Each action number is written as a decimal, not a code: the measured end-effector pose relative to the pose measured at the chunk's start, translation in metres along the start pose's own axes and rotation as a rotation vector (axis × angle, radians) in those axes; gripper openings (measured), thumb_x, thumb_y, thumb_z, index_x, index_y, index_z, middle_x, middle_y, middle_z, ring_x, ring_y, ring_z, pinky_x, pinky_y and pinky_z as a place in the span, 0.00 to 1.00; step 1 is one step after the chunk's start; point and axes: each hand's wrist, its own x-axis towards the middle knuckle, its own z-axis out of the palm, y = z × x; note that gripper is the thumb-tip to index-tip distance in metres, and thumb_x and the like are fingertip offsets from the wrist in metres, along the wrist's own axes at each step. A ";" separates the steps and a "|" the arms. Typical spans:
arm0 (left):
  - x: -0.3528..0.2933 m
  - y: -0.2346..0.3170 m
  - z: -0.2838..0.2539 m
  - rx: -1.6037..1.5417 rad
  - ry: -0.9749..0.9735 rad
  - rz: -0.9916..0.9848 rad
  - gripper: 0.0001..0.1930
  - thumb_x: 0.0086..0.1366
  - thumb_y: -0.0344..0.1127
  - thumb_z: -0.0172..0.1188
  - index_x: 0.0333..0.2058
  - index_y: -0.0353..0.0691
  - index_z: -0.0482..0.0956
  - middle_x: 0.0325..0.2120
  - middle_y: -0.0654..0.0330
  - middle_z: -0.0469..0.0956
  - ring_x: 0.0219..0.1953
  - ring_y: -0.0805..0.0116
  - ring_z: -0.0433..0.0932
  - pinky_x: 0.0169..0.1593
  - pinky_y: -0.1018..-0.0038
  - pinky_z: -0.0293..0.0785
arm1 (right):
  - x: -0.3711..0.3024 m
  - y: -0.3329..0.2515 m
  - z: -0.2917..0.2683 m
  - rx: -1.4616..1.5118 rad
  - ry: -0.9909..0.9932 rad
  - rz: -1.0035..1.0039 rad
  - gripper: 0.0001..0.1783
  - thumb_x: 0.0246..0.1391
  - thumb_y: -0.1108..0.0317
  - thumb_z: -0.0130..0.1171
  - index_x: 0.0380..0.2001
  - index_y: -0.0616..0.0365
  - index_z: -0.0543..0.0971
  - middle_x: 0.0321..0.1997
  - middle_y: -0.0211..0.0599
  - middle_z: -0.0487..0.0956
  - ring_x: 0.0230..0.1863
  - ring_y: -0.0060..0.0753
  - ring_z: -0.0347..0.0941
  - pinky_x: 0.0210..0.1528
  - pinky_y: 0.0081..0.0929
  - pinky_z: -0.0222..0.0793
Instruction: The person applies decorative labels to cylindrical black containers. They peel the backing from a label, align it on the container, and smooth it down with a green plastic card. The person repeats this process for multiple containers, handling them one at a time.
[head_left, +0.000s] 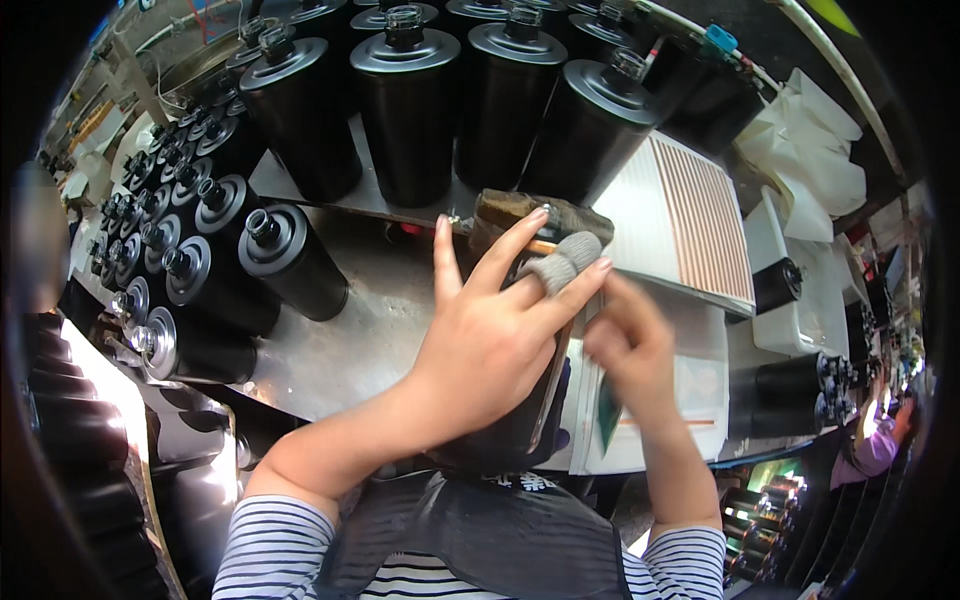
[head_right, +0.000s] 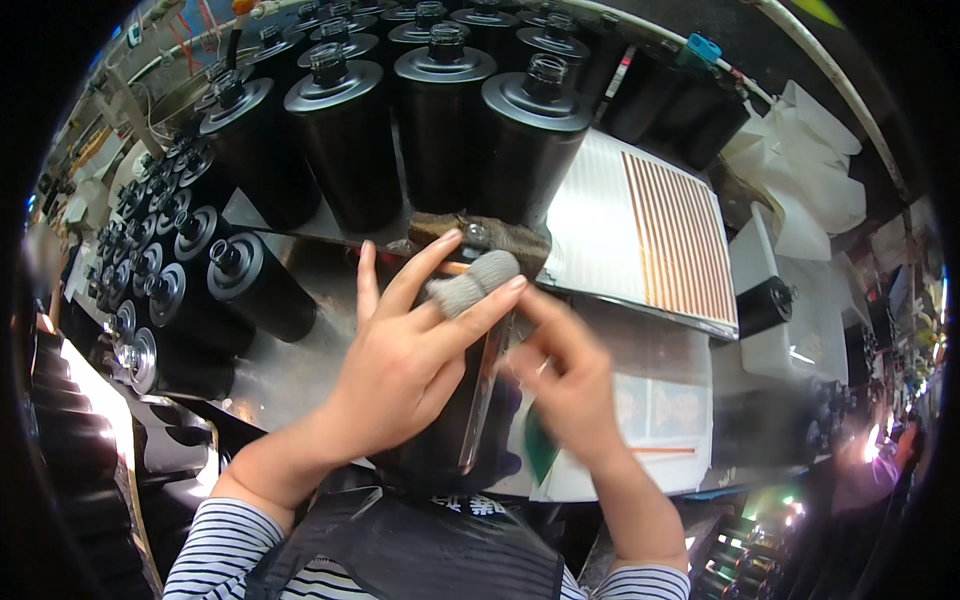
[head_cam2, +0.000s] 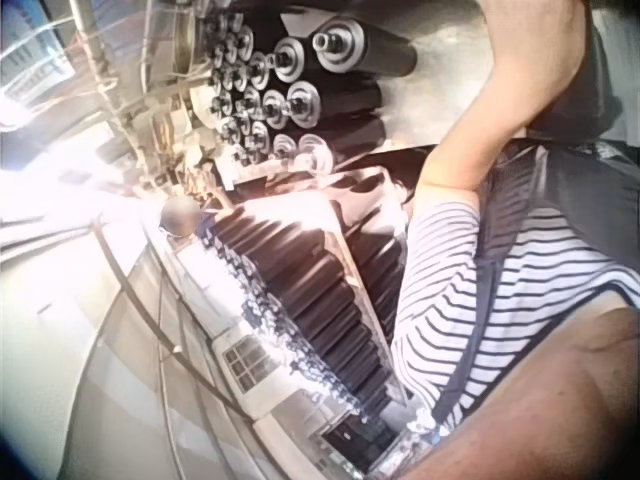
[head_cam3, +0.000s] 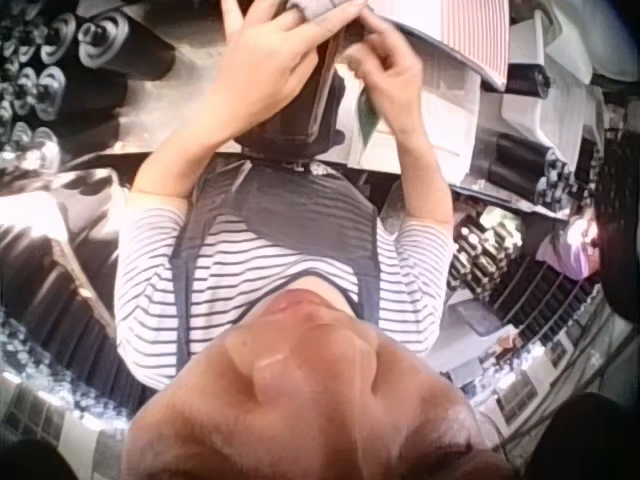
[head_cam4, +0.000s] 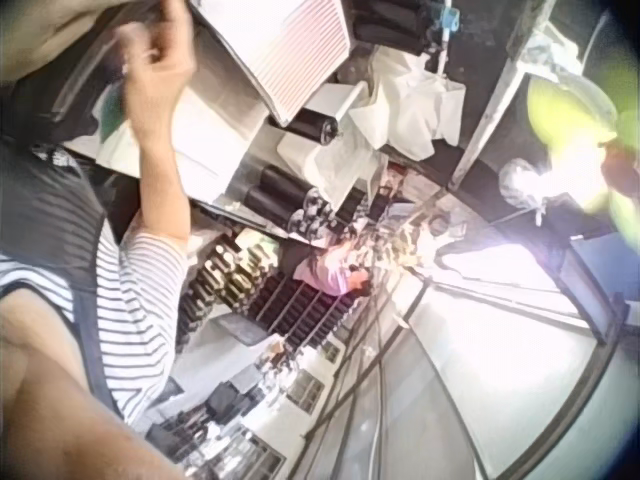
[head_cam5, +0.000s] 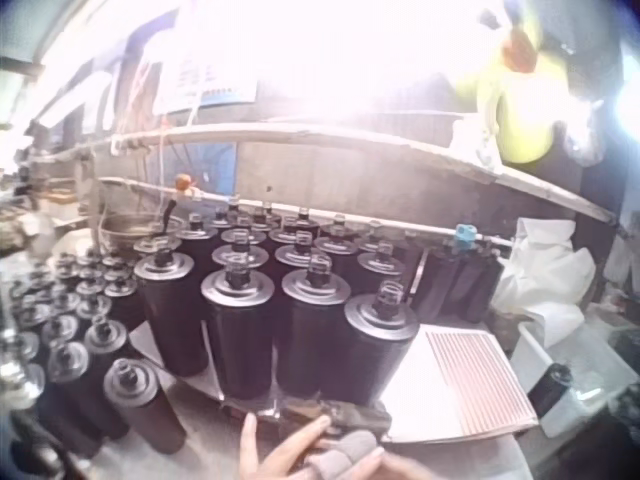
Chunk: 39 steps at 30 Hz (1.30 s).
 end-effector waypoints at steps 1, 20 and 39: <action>0.003 0.000 0.000 0.007 -0.038 0.052 0.29 0.56 0.24 0.54 0.58 0.52 0.69 0.42 0.57 0.77 0.63 0.55 0.58 0.59 0.33 0.33 | 0.006 0.008 -0.018 0.199 0.044 0.090 0.22 0.59 0.60 0.54 0.51 0.65 0.73 0.24 0.25 0.71 0.22 0.16 0.64 0.27 0.14 0.64; -0.109 -0.012 0.036 -0.208 -0.185 -0.271 0.64 0.41 0.50 0.72 0.66 0.35 0.34 0.49 0.49 0.68 0.55 0.53 0.66 0.63 0.39 0.33 | 0.017 0.017 0.001 0.171 0.316 -0.034 0.15 0.54 0.74 0.55 0.45 0.66 0.70 0.37 0.36 0.76 0.37 0.18 0.72 0.38 0.15 0.69; -0.098 0.000 0.019 -0.163 -0.195 -0.263 0.67 0.38 0.50 0.73 0.64 0.26 0.33 0.60 0.34 0.50 0.66 0.37 0.43 0.62 0.39 0.36 | 0.018 0.010 -0.004 0.165 0.340 -0.065 0.12 0.52 0.74 0.57 0.40 0.64 0.71 0.36 0.36 0.76 0.37 0.19 0.72 0.41 0.19 0.68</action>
